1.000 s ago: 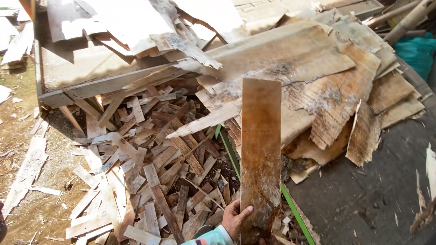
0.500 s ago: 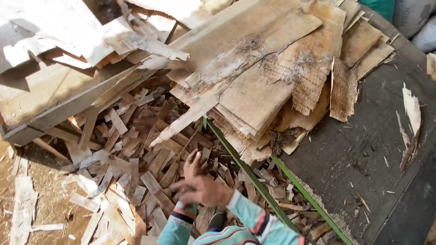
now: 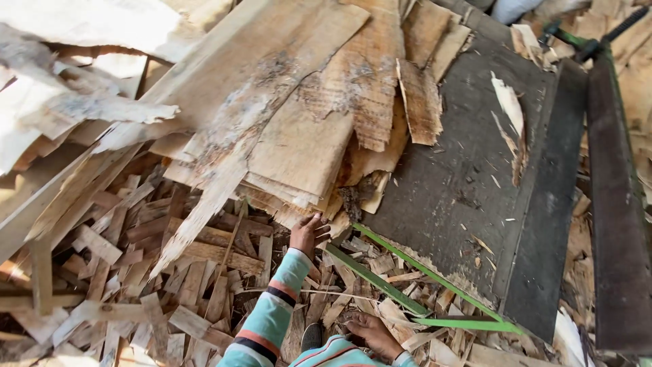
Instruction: Cutting thin wood veneer sheets into smaller rectangles using a manual guillotine-style shearing machine.
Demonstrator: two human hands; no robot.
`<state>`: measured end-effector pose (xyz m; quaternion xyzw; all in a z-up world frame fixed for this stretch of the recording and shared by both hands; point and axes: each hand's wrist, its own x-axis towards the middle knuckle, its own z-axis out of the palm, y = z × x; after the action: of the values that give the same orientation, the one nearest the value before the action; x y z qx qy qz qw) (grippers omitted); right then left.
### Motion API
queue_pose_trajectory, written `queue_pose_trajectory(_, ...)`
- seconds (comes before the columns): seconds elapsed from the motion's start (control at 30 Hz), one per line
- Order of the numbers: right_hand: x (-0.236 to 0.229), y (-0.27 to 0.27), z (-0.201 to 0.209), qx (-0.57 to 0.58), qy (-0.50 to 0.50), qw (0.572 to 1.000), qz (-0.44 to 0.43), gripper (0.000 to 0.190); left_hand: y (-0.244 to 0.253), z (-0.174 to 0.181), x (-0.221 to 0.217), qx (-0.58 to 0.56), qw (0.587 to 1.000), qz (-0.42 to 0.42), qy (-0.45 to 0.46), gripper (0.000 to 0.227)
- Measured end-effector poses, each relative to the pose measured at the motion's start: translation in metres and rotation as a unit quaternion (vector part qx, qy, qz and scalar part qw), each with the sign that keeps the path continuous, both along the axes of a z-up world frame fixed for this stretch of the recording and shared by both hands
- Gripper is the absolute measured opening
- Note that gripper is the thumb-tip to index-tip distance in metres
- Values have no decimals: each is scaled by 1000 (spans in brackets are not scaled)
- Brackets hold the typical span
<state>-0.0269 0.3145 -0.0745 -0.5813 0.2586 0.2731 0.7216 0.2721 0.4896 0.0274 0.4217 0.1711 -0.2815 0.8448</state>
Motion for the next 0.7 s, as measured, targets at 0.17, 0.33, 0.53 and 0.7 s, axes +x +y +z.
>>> queue_pose_trajectory(0.17,11,-11,54,-53,0,996,-75,46,-70,-3,-11,191,957,-76,-205,43)
queue_pose_trajectory(0.33,82,-76,118,-301,-23,945,-123,51,-128,14,-9,418,768,-74,-479,32)
queue_pose_trajectory(0.53,247,-173,154,-584,-211,782,-63,56,-193,-7,-1,480,687,-163,-520,46)
queue_pose_trajectory(0.7,354,-232,146,-662,-142,735,30,66,-197,-10,-9,536,648,-158,-517,48)
